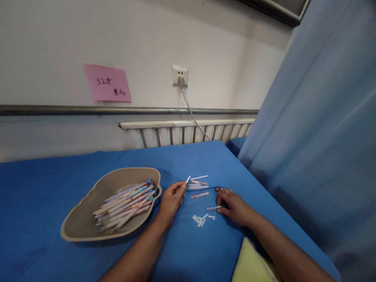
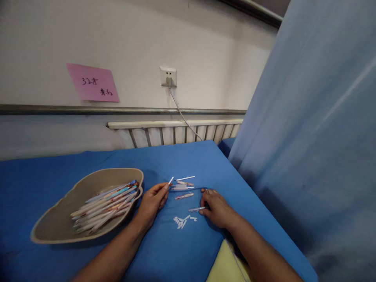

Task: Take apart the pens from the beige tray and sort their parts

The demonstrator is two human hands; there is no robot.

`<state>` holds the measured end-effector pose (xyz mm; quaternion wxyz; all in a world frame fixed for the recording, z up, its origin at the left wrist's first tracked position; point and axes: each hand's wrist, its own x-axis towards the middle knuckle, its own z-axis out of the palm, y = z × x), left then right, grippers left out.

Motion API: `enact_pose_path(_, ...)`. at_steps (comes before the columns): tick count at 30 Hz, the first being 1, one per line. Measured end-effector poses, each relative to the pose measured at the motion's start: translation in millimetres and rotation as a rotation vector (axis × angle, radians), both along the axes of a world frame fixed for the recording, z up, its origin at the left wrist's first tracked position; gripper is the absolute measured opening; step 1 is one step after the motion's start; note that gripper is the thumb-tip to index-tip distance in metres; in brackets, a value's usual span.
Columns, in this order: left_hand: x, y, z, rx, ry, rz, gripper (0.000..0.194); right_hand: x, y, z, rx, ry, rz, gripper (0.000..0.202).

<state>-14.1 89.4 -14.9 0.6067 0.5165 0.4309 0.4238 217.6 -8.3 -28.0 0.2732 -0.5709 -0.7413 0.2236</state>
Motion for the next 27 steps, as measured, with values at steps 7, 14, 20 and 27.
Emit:
enact_pose_path(7, -6, -3, 3.5, -0.049, -0.062, -0.140, 0.041, -22, 9, 10.5, -0.022, 0.523, -0.280, 0.019)
enact_pose_path(14, -10, -7, 3.4, -0.106, -0.125, -0.266, 0.036, -49, 25, 29.6, -0.016, 1.225, -0.416, 0.028)
enact_pose_path(20, -6, -9, 3.3, -0.136, -0.129, -0.286, 0.026, -44, 26, 5.8, -0.131, 1.296, -0.380, 0.030)
enact_pose_path(27, -3, -10, 1.6, -0.143, -0.125, -0.347, 0.028, -41, 26, 5.7, -0.049, 1.279, -0.420, 0.028)
